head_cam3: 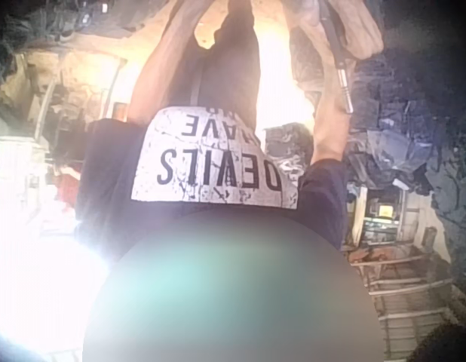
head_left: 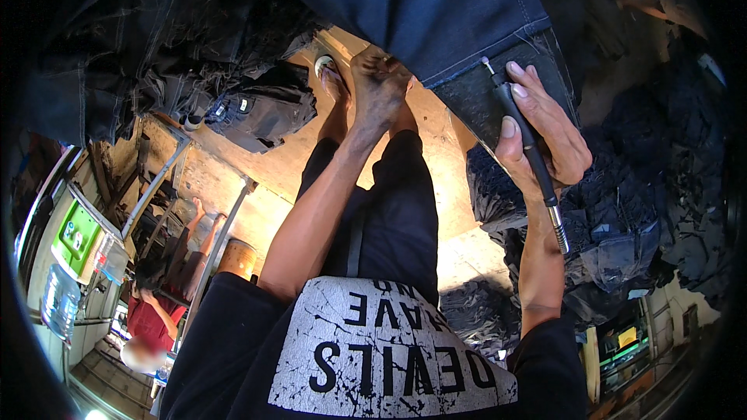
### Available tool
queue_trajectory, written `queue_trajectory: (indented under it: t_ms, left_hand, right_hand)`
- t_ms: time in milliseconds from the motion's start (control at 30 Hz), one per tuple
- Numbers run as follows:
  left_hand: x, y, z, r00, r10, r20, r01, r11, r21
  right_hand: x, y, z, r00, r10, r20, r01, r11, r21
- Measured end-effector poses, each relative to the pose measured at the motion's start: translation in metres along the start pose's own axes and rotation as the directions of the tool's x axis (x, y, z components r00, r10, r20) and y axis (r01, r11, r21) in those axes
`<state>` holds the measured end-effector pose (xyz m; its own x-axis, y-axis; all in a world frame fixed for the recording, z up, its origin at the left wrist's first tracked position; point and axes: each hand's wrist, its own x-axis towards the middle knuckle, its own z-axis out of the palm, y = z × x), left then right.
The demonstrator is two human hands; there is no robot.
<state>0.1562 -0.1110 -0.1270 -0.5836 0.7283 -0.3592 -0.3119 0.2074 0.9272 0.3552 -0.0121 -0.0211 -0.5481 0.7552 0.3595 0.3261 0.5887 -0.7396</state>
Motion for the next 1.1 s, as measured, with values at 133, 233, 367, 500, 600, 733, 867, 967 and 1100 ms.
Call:
queue_trajectory:
  t_ms: [133, 233, 367, 500, 600, 733, 867, 967, 1100]
  left_hand:
    - [0.002, -0.001, 0.002, 1.000, 0.013, -0.018, -0.013, 1.000, 0.008]
    - [0.002, 0.000, 0.007, 0.995, 0.046, -0.090, -0.043, 0.998, 0.034]
    - [0.000, -0.003, 0.008, 0.995, 0.012, -0.101, -0.010, 1.000, 0.013]
    - [-0.004, -0.008, -0.004, 1.000, 0.003, 0.005, -0.004, 0.975, 0.223]
    - [-0.002, -0.013, -0.012, 0.999, -0.012, 0.037, -0.003, 0.932, 0.362]
    - [0.003, -0.017, -0.009, 0.996, 0.034, 0.080, -0.064, 0.909, 0.412]
    - [0.006, -0.022, 0.004, 0.992, 0.096, -0.085, -0.088, 0.992, 0.094]
    - [0.008, -0.029, 0.007, 0.989, 0.113, -0.096, -0.102, 0.989, 0.110]
    - [0.011, -0.038, 0.005, 0.957, 0.259, -0.127, -0.209, 0.926, 0.314]
  right_hand:
    - [-0.001, 0.001, 0.001, 0.999, 0.012, -0.037, -0.012, 1.000, 0.001]
    - [-0.002, 0.001, 0.001, 0.998, 0.041, -0.044, -0.041, 0.999, -0.001]
    - [-0.001, 0.001, -0.001, 0.998, 0.047, -0.047, -0.048, 0.999, -0.015]
    - [-0.001, 0.000, 0.000, 0.995, 0.073, -0.068, -0.074, 0.997, -0.019]
    - [-0.001, -0.001, 0.001, 0.991, 0.101, -0.085, -0.104, 0.994, -0.028]
    - [-0.003, 0.000, 0.000, 0.991, 0.100, -0.090, -0.104, 0.994, -0.042]
    - [-0.003, 0.003, 0.000, 0.990, 0.093, -0.103, -0.098, 0.994, -0.043]
    - [-0.002, 0.003, -0.001, 0.991, 0.093, -0.099, -0.098, 0.994, -0.051]
    - [-0.003, 0.001, -0.001, 0.989, 0.112, -0.095, -0.120, 0.990, -0.077]
